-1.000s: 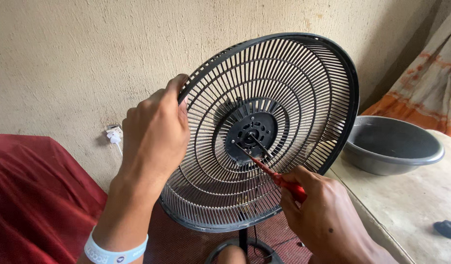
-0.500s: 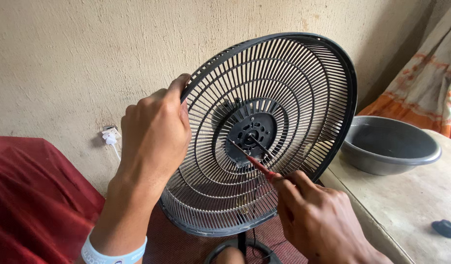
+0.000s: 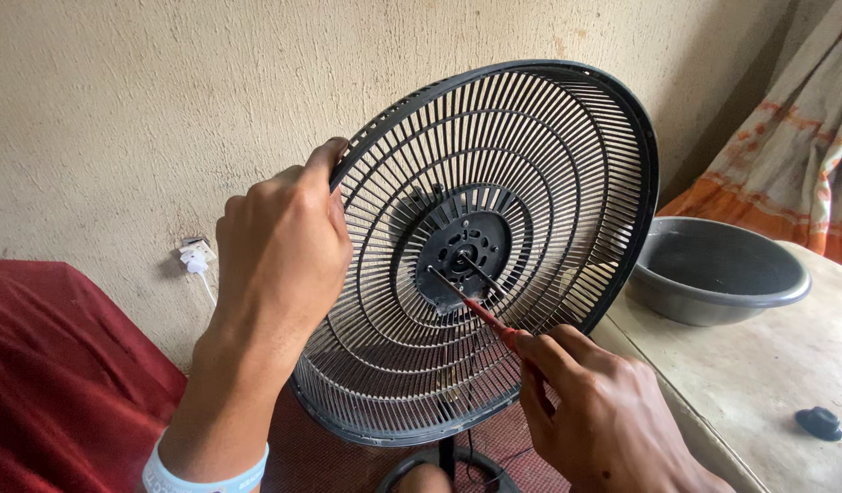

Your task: The person uses a screwdriver to loosen the center nut on the rear of a standing fan guard, removes the fan blades, then reattaches the blades and tightens the nut, repositions the fan, and handles the front guard to finish reassembly.

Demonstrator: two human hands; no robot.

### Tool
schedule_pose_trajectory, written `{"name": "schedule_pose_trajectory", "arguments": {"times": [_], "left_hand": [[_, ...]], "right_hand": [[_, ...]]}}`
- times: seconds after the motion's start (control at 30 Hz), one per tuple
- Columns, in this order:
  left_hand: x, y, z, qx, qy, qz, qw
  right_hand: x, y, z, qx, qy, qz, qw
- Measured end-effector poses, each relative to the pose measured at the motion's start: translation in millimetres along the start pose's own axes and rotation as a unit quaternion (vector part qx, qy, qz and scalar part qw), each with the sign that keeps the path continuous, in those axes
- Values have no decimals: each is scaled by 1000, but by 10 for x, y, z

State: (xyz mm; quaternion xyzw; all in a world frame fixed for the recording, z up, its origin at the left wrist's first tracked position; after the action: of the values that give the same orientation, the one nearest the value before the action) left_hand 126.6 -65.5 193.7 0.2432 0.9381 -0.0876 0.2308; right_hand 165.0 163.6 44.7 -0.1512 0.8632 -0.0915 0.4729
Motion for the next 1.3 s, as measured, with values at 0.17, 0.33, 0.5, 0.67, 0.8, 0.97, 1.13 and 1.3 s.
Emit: {"name": "schedule_pose_trajectory", "arguments": {"times": [0.17,0.33,0.5,0.67,0.8,0.97,1.13,1.3], "left_hand": [[-29,25,4,11,12,-3,1000],[-33,57,11,32,14,22,999],[-38,88,11,27,-1,32,999],[-96,147,-26,27,7,21,999],[-112,214,-43,34,11,38,999],[-95,246,-43,22,13,3,1000],[-42,270,-72,27,15,22,999],[-47,275,-65,25,15,0,1000]], "right_hand": [[55,2,-14,-27,3,4,1000],[85,-55,31,-31,31,-47,998],[158,271,-75,176,-19,-333,926],[-216,-1,12,47,83,17,995],[-41,62,1,163,-101,145,971],[-455,-48,-60,81,103,-110,985],[-366,-194,15,-19,96,53,994],[-256,157,-121,135,12,-138,981]]}}
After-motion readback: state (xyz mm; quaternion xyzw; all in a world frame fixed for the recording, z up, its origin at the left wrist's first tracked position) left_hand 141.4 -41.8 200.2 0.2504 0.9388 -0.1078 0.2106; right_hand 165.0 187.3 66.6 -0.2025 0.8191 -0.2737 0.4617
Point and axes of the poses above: each hand's wrist, its own z-axis away from the middle knuckle, its own x-axis out of the palm, y = z × x, the point moved 8 cm from there along -z, towards the middle knuckle, and after that the axes turned 5 degrees about x, right-handed, at the moved point
